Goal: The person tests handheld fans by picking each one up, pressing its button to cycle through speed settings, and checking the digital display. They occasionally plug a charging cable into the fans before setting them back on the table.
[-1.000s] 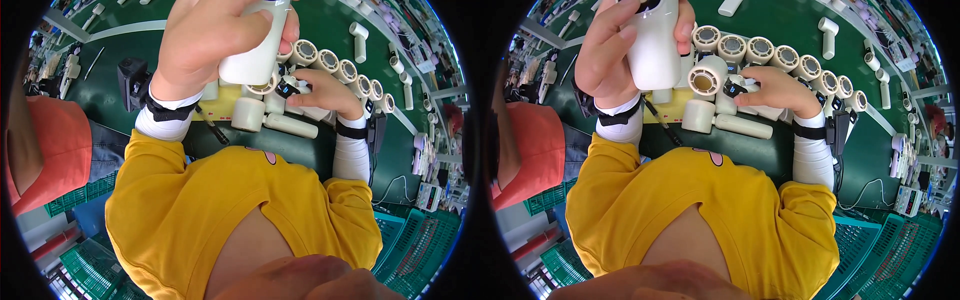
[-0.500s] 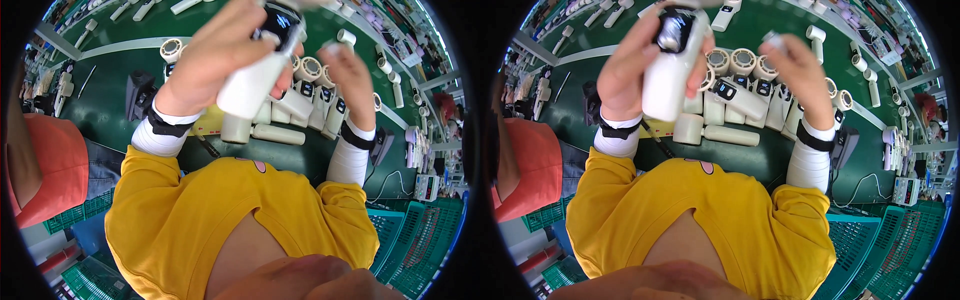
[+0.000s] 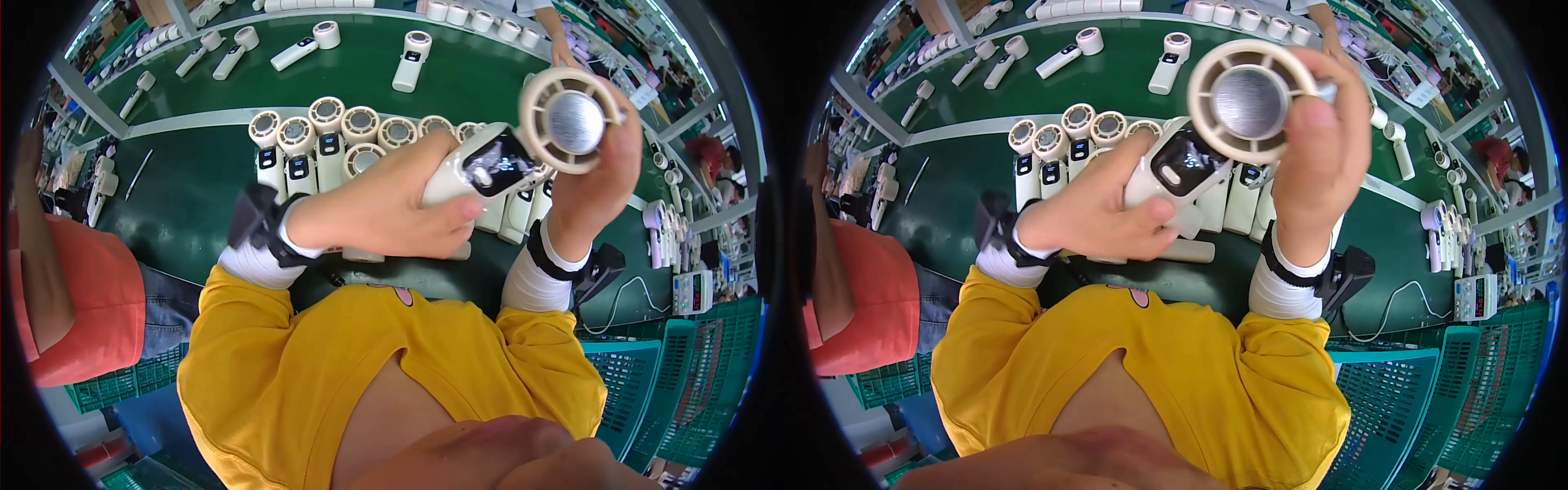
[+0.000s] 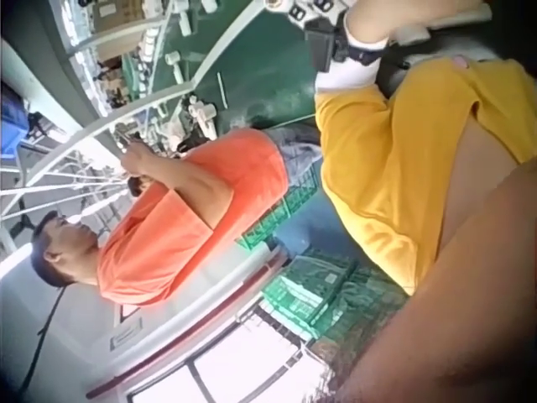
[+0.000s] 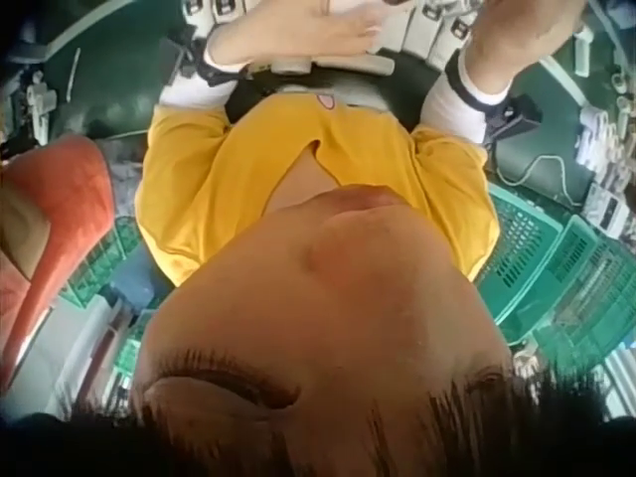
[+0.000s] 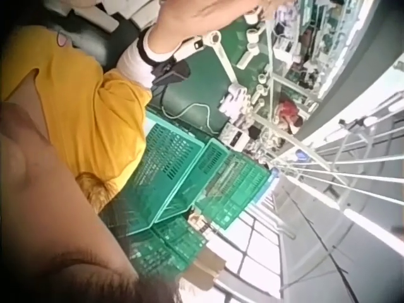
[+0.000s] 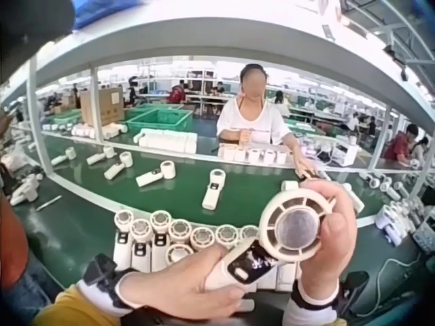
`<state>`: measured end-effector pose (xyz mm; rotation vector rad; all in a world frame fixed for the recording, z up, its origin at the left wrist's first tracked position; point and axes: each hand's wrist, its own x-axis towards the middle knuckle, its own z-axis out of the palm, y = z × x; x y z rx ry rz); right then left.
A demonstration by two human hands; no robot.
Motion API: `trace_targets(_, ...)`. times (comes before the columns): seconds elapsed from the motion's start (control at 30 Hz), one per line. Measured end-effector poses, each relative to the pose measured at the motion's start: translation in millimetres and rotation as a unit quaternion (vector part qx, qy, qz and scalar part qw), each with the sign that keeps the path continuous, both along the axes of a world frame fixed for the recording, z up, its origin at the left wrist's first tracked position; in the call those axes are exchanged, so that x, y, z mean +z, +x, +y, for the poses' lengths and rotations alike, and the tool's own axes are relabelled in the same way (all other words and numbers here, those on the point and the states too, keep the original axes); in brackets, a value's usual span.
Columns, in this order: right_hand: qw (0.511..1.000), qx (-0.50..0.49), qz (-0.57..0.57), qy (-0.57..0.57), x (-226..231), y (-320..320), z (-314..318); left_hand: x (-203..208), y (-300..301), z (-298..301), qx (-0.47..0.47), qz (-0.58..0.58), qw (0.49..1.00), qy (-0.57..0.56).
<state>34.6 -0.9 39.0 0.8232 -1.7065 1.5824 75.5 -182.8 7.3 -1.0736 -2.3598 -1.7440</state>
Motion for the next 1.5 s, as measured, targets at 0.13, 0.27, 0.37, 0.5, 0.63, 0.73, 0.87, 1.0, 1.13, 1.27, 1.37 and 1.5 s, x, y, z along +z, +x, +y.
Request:
trace_targets(0.13,0.989,0.048,-0.011,-0.139,4.7,18.4,-12.0,-10.5,-7.0,-0.1,0.059,0.249,0.965,-0.063)
trace_targets(0.27,0.899,0.301,-0.258,-0.187,3.6,35.2,-17.5,-13.8,-10.9,-4.2,0.022,0.402,0.914,-0.043)
trace_targets(0.37,0.928,0.274,-0.223,-0.12,6.6,41.2,-15.8,-19.3,-9.8,1.8,-0.006,0.395,0.918,-0.028)
trace_targets(0.5,0.997,0.072,0.028,-0.018,4.1,41.4,-8.7,-15.0,4.3,5.3,-0.07,0.116,0.991,0.021)
trace_targets(0.63,0.989,0.006,0.137,0.049,4.6,33.0,-4.6,11.9,21.7,-2.0,-0.187,-0.229,0.938,0.18)
trace_targets(0.73,0.99,0.092,0.101,-0.02,9.1,38.4,-7.9,22.8,43.3,-12.8,-0.232,-0.286,0.875,0.313)
trace_targets(0.87,0.99,0.053,0.047,0.123,17.1,47.5,10.2,28.7,66.4,-11.7,-0.008,0.318,0.852,0.417)
trace_targets(1.0,0.973,0.006,0.167,0.158,22.2,46.7,13.8,44.6,82.4,-23.4,0.097,0.47,0.76,0.438)
trace_targets(1.13,0.963,-0.043,0.188,0.187,20.2,40.9,9.2,40.9,77.4,-37.6,0.064,0.302,0.837,0.451)
trace_targets(1.27,0.973,-0.053,0.1,0.202,21.2,46.4,4.4,44.8,83.4,-36.7,0.037,0.306,0.857,0.413)
trace_targets(1.37,0.982,0.036,-0.06,0.174,9.0,53.0,-5.7,35.7,49.1,-42.4,0.026,0.049,0.953,0.299)
trace_targets(1.5,0.978,0.124,-0.091,0.143,11.3,55.1,-10.8,46.4,41.3,-11.3,-0.052,-0.188,0.94,0.28)
